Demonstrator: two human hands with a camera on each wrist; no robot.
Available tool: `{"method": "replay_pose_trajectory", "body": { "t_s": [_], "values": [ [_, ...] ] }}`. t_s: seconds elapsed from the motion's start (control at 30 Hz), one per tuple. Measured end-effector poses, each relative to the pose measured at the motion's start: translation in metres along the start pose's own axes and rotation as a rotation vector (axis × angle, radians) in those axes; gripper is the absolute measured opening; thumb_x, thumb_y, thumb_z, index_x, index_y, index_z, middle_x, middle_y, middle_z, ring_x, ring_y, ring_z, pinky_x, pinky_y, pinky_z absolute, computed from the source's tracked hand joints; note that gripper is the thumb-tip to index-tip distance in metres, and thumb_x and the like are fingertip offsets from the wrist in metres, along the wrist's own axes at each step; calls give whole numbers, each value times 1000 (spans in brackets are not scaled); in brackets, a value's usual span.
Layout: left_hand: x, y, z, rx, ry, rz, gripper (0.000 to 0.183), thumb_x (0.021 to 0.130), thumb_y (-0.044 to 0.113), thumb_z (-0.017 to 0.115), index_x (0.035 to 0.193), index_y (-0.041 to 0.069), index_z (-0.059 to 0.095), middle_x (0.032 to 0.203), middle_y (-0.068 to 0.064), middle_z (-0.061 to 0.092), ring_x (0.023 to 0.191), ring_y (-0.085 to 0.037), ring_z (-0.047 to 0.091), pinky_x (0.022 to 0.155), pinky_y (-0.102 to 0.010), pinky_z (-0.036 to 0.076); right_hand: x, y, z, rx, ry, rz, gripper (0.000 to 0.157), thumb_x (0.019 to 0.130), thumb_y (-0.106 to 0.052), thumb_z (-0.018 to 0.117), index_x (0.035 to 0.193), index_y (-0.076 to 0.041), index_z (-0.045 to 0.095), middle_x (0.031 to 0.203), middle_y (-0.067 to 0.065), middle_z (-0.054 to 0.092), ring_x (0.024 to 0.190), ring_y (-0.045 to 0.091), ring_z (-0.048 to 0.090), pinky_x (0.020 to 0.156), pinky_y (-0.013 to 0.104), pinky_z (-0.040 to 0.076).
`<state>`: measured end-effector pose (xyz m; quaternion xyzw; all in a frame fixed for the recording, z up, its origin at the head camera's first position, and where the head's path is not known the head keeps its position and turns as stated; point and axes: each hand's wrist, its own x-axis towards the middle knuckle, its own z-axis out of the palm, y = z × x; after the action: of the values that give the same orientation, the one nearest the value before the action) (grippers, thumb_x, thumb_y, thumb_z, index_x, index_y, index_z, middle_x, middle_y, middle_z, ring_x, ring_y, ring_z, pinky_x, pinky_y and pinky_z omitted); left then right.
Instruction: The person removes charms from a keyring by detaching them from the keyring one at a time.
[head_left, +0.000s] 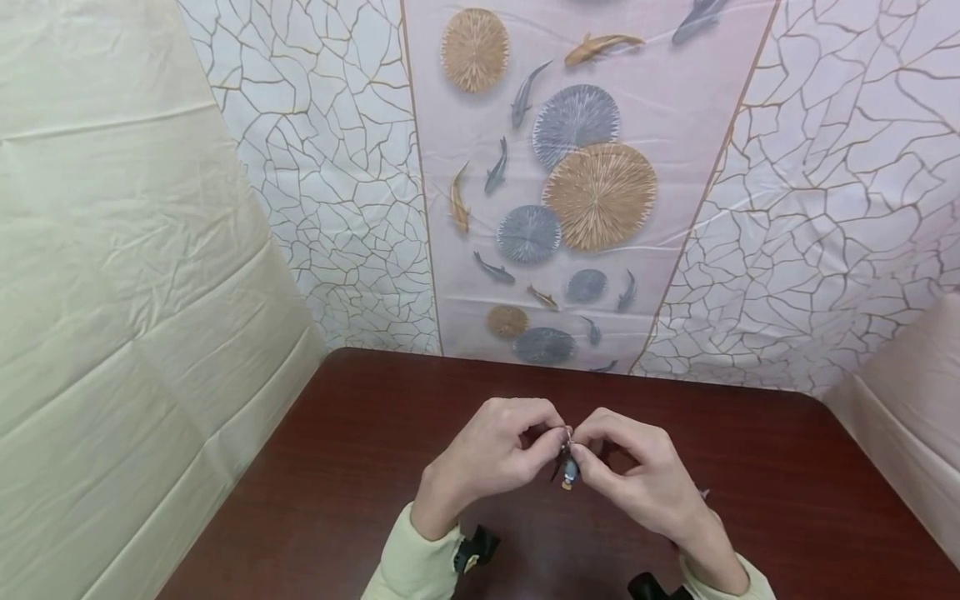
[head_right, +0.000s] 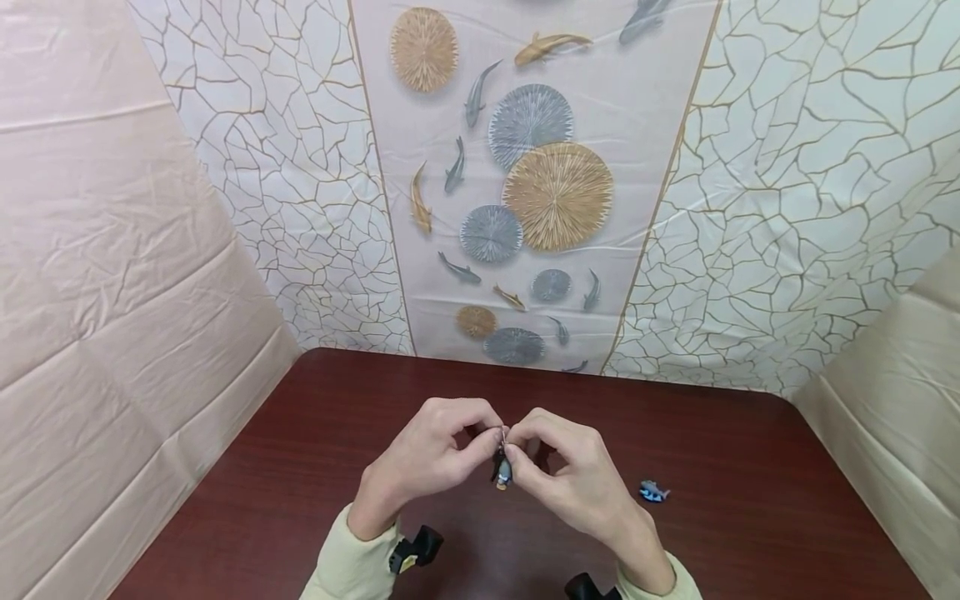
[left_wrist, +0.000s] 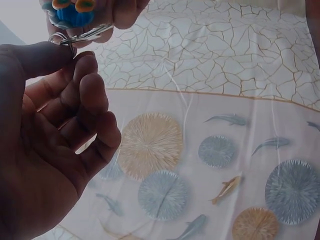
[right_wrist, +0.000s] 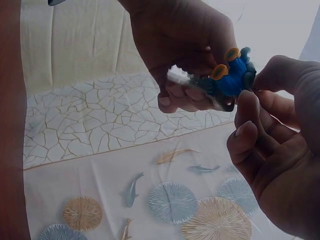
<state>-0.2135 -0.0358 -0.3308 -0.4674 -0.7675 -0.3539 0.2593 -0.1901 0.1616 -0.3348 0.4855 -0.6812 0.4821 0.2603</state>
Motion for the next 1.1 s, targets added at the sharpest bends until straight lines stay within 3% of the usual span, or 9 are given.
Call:
{"method": "replay_pose_trajectory", "body": {
  "t_s": [0.2, 0.43, 0.63, 0.77, 0.93, 1.1],
  "values": [
    [-1, 0, 0, -48, 50, 43, 8, 90, 7, 65, 94, 14, 66, 81, 8, 63, 69, 5, 52, 64, -7, 46, 0, 1, -2, 2, 12, -10, 36, 68, 26, 62, 87, -5, 63, 76, 0, 58, 65, 2, 53, 53, 15, 46],
    [0, 1, 0, 46, 85, 83, 9, 90, 7, 66, 86, 15, 66, 78, 8, 65, 69, 1, 53, 65, -9, 45, -1, 4, -2, 34, 24, -13, 35, 68, 26, 62, 88, -3, 63, 76, 2, 58, 66, 3, 54, 53, 17, 46],
    [-1, 2, 2, 50, 63, 4, 12, 88, 8, 65, 81, 17, 63, 68, 11, 61, 60, 0, 49, 60, -6, 37, -2, 4, 0, 23, 14, 4, 35, 70, 26, 62, 89, -4, 63, 77, 1, 59, 66, 4, 54, 54, 16, 47],
    [-1, 1, 4, 4, 47, -49, 9, 90, 8, 65, 85, 16, 66, 72, 10, 63, 63, 4, 50, 60, -6, 41, -3, 5, 1, -5, 10, 32, 36, 70, 25, 63, 88, -6, 64, 76, -1, 59, 65, 3, 54, 53, 15, 47],
    [1, -1, 5, 98, 109, 3, 8, 88, 9, 69, 89, 16, 68, 81, 10, 67, 70, 3, 55, 70, -12, 43, -3, 9, -1, -30, 22, 49, 35, 70, 25, 64, 87, -5, 64, 76, -1, 59, 64, 2, 53, 52, 15, 46],
    [4, 1, 8, 162, 172, 30, 10, 85, 7, 70, 84, 17, 67, 76, 11, 67, 66, 1, 54, 70, -17, 42, -4, 11, -3, -26, 27, 55, 34, 71, 24, 64, 88, -5, 64, 76, -1, 59, 64, 3, 52, 52, 15, 46]
  ]
}}
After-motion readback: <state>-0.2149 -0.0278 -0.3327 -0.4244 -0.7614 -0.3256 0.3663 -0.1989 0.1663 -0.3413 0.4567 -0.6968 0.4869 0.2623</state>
